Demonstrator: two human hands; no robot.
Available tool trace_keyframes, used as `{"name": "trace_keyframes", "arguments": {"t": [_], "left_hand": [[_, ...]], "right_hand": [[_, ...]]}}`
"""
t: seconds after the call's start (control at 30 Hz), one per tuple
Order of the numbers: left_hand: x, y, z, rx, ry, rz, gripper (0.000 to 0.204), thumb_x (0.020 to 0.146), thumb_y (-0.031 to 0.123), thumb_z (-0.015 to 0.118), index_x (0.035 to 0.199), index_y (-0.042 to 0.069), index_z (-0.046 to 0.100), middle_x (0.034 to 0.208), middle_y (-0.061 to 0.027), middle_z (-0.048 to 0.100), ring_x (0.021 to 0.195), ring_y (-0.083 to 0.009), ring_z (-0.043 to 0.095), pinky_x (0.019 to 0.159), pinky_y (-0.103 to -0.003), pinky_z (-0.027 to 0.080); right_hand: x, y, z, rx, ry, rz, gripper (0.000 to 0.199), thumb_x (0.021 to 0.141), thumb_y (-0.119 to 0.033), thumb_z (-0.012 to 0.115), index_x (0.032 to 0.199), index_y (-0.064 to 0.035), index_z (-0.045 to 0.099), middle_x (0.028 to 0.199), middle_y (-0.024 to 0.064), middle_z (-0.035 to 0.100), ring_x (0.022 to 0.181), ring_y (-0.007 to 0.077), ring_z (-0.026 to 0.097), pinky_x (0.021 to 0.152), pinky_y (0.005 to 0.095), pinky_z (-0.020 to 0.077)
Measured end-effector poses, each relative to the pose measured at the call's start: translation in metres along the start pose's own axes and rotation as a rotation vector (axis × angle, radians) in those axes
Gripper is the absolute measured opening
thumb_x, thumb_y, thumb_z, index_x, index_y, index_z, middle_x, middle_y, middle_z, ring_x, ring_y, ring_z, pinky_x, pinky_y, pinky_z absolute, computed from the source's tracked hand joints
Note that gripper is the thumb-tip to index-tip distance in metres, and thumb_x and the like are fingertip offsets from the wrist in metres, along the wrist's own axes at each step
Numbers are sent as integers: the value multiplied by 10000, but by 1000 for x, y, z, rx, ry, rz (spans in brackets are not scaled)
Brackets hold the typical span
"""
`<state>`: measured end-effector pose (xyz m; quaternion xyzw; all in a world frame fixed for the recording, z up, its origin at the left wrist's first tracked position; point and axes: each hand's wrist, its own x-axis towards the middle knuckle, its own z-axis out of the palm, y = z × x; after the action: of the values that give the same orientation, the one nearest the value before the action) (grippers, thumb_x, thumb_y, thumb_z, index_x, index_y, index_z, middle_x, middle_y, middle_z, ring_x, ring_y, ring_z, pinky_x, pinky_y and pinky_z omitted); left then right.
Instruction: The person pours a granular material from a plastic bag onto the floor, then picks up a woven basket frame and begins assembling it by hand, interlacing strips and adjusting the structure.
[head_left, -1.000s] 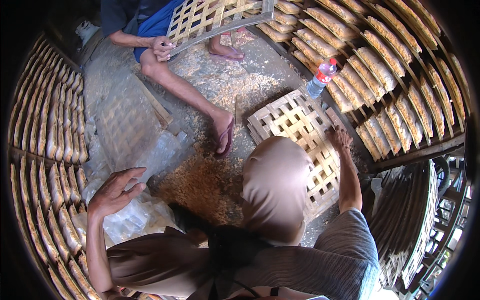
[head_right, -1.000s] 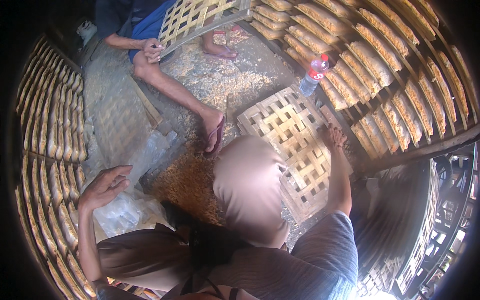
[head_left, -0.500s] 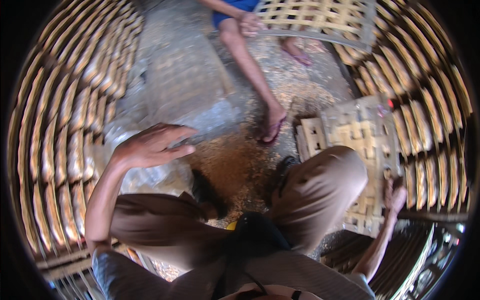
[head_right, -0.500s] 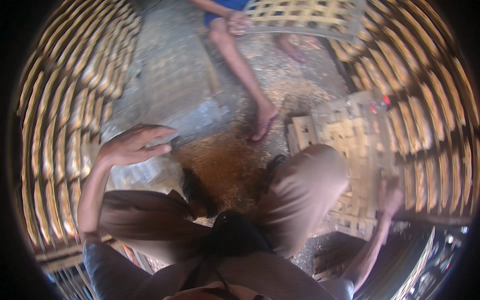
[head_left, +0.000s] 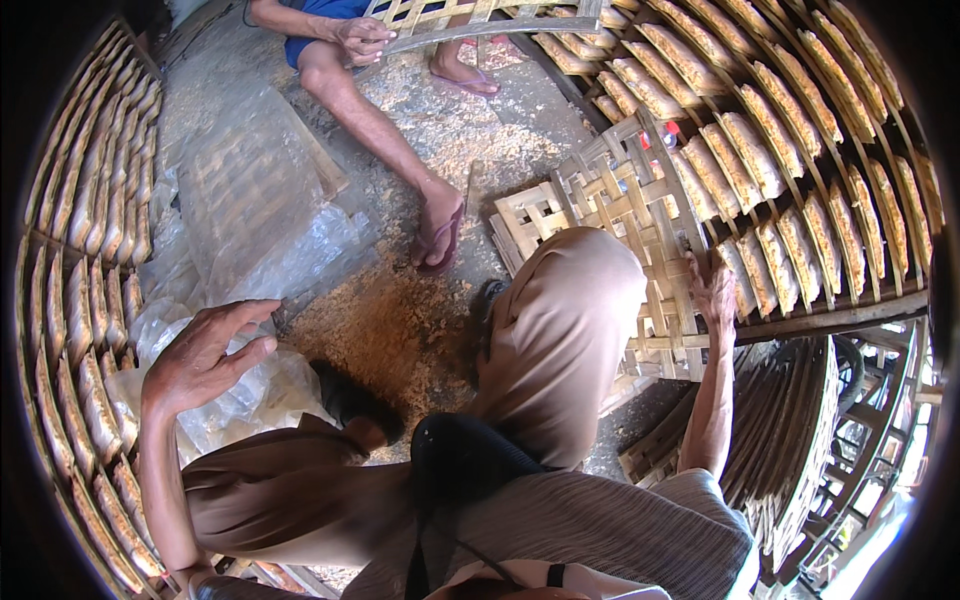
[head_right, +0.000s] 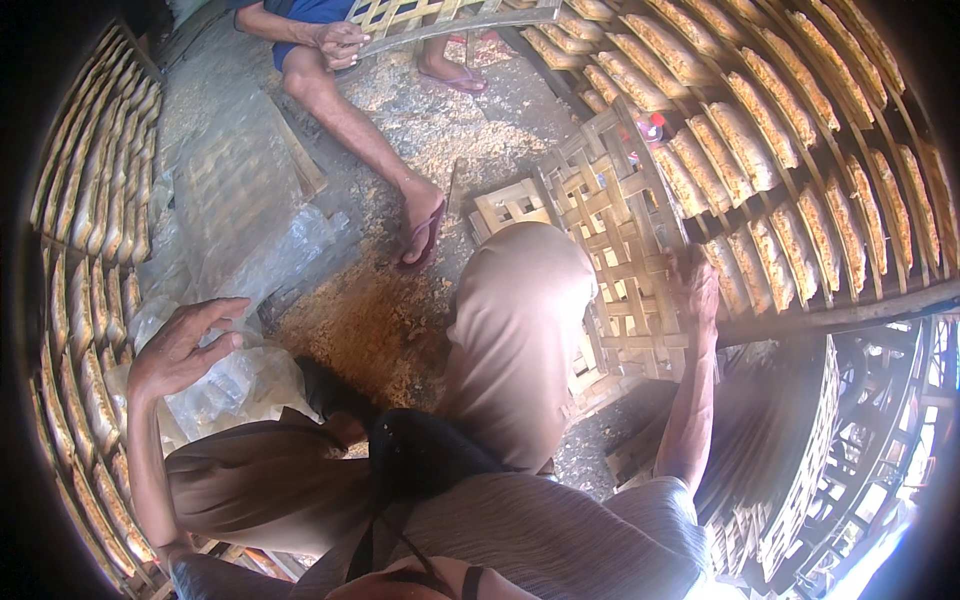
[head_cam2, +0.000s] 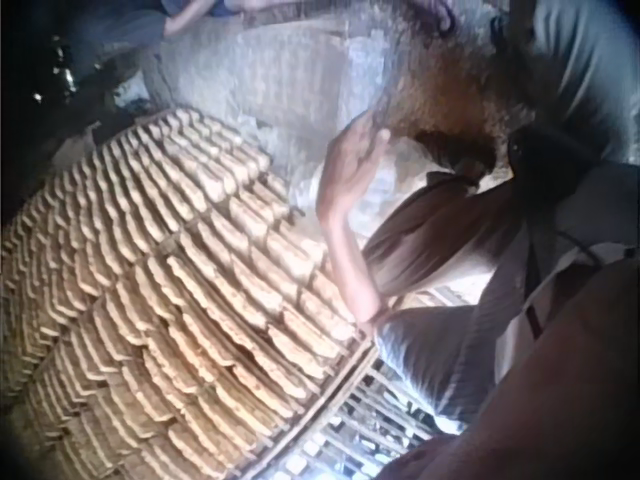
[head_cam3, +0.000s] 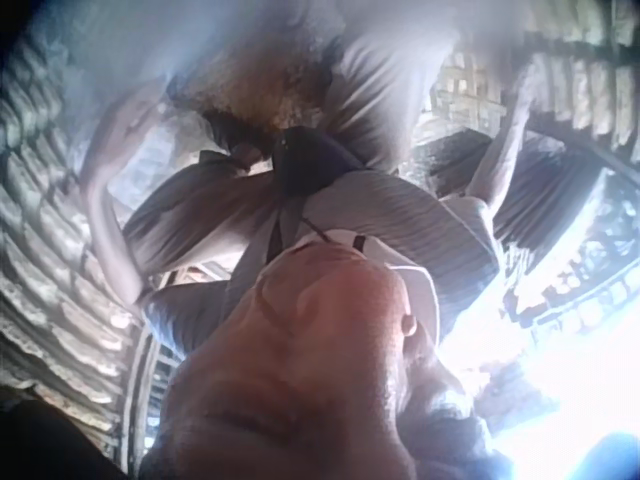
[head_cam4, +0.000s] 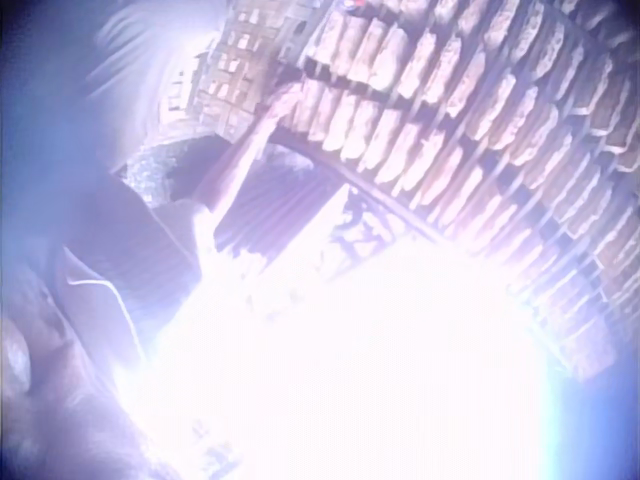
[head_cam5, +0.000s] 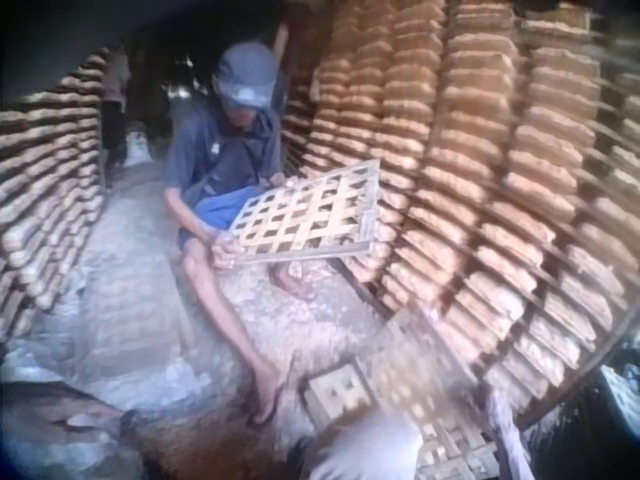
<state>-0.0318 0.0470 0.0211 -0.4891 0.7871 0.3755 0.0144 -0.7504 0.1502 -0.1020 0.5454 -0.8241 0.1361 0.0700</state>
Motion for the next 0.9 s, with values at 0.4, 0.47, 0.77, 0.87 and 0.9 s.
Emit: {"name": "trace_keyframes", "arguments": {"t": [0.4, 0.47, 0.77, 0.87, 0.9], "left_hand": [[3, -12, 1, -14, -9, -16, 512, 1044, 293, 736, 1470, 43, 600, 1347, -181, 717, 1227, -316, 696, 1071, -427, 529], [12, -15, 3, -19, -21, 12, 510, 1043, 285, 738, 1468, 40, 600, 1344, -181, 718, 1225, -318, 696, 1071, -427, 530], [10, -6, 1, 41, -6, 62, 506, 1043, 264, 732, 1466, 22, 597, 1341, -216, 715, 1181, -335, 729, 1055, -425, 542], [12, -2, -2, -59, -69, -13, 497, 1051, 278, 716, 1456, 12, 605, 1349, -222, 712, 1183, -342, 731, 1056, -426, 539], [18, 3, -3, -55, -82, -5, 489, 1053, 266, 714, 1467, 31, 600, 1371, -202, 705, 1181, -332, 728, 1052, -425, 542]], "right_hand": [[-4, -50, -73, 32, 4, -39, 326, 1085, -343, 630, 1056, -21, 673, 778, 232, 690, 702, 417, 704, 616, 518, 538], [-4, -28, -37, -137, -30, -11, 321, 1072, -348, 657, 1081, -29, 684, 708, 185, 711, 581, 326, 713, 528, 473, 540], [-16, -28, -61, -215, 72, 170, 356, 994, -402, 782, 979, -55, 706, 772, 167, 767, 667, 325, 757, 611, 470, 562], [-24, 3, -23, -235, 38, -19, 317, 1008, -358, 780, 994, -47, 720, 758, 152, 766, 651, 308, 755, 617, 452, 579], [-29, 14, -4, -76, 87, -141, 312, 1026, -345, 763, 1060, -38, 719, 730, 157, 755, 609, 286, 748, 580, 427, 587]]}}
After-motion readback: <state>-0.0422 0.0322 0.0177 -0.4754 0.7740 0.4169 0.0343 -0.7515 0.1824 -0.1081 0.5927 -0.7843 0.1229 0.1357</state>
